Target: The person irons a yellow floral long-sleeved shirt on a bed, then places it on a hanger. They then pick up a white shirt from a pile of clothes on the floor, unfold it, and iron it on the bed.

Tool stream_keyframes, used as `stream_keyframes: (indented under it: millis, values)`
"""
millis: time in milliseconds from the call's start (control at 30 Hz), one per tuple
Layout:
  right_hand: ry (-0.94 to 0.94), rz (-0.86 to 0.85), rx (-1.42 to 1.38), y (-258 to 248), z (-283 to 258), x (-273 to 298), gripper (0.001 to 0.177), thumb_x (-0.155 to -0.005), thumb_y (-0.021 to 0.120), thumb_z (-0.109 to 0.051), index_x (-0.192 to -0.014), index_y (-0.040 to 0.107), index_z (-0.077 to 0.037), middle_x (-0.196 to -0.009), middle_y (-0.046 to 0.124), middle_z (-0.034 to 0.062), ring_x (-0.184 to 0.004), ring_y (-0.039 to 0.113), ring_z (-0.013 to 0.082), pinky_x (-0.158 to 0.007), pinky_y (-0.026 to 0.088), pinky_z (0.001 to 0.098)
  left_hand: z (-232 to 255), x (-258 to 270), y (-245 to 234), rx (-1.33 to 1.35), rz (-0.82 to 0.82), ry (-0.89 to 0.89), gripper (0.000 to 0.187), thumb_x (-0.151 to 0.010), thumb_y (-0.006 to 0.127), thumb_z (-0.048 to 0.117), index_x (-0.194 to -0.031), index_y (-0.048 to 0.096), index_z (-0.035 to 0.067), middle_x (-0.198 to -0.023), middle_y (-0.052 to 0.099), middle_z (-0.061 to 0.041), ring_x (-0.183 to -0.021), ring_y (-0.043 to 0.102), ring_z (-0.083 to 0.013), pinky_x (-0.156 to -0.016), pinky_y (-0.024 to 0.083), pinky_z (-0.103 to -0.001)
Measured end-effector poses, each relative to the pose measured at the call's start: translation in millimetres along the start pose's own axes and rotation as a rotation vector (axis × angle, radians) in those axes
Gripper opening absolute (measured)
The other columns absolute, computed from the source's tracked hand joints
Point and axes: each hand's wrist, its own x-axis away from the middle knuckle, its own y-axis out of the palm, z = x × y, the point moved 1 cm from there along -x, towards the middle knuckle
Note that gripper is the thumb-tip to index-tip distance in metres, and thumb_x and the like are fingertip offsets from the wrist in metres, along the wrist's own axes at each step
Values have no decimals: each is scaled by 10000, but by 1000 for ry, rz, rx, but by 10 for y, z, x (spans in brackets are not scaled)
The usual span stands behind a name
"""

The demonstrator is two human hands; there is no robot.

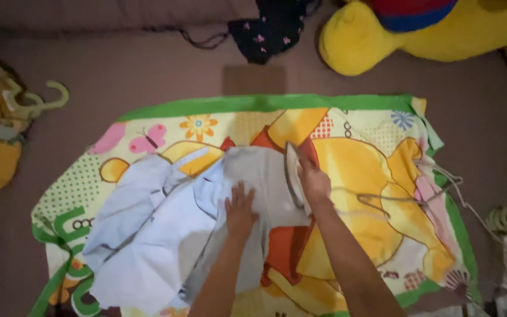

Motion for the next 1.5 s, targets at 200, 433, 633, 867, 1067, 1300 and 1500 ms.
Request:
stream_keyframes:
  millis: [200,433,633,867,1067,1300,1500]
  values:
    - [2,25,-145,-107,-183,243,370,-984,591,-409,-1320,585,-254,-1058,745,159,-913,710,423,-791,557,563,95,-43,-155,19,-61,-30,947,-729,859,295,-1541,377,230,-1699,106,-92,-1561,133,-330,-1201,211,-598]
    - [-2,-31,-233,37,-510,619,455,-928,616,-375,-1363,572,-251,-1075,735,175,-929,695,432,-810,549,554,75,-75,-155,12,-102,-20,966,-741,859,304,-1564,359,230,-1706,101,-98,-1563,132,-330,-1208,213,-585]
    - [162,-59,-148,149,-733,-120,424,-980,611,-413,-1359,581,-226,-994,734,213,-934,700,430,-824,550,549,82,-81,-119,-9,-113,-45,986,-736,859,313,-1576,346,262,-1715,100,-73,-1572,132,-297,-1220,209,-569]
    - [135,-55,-240,145,-614,493,507,-951,602,-379,-1448,509,-332,-1059,731,174,-913,703,432,-809,553,548,56,-108,-56,2,-146,-78,1017,-710,878,311,-1568,333,290,-1710,83,-51,-1571,113,-276,-1229,193,-549]
    - [49,24,-191,-2,-755,257,572,-946,584,-346,-1504,458,-361,-1031,740,166,-881,708,410,-777,552,540,75,-96,-122,-28,-172,-85,1015,-713,881,314,-1574,344,305,-1721,74,-38,-1583,117,-268,-1241,192,-539]
    - [3,-5,-170,112,-584,126,469,-998,560,-363,-1457,475,-311,-1032,740,170,-903,709,410,-774,555,539,124,-124,-164,-45,-201,-122,1019,-720,879,328,-1574,324,309,-1718,62,-25,-1575,115,-253,-1242,189,-534]
    - [-7,-64,-71,209,196,774,376,-993,554,-399,-1355,573,-297,-1137,727,140,-892,711,423,-771,571,543,94,-89,-114,-12,-169,-116,988,-713,878,280,-1557,365,312,-1722,70,-7,-1579,113,-250,-1244,192,-536]
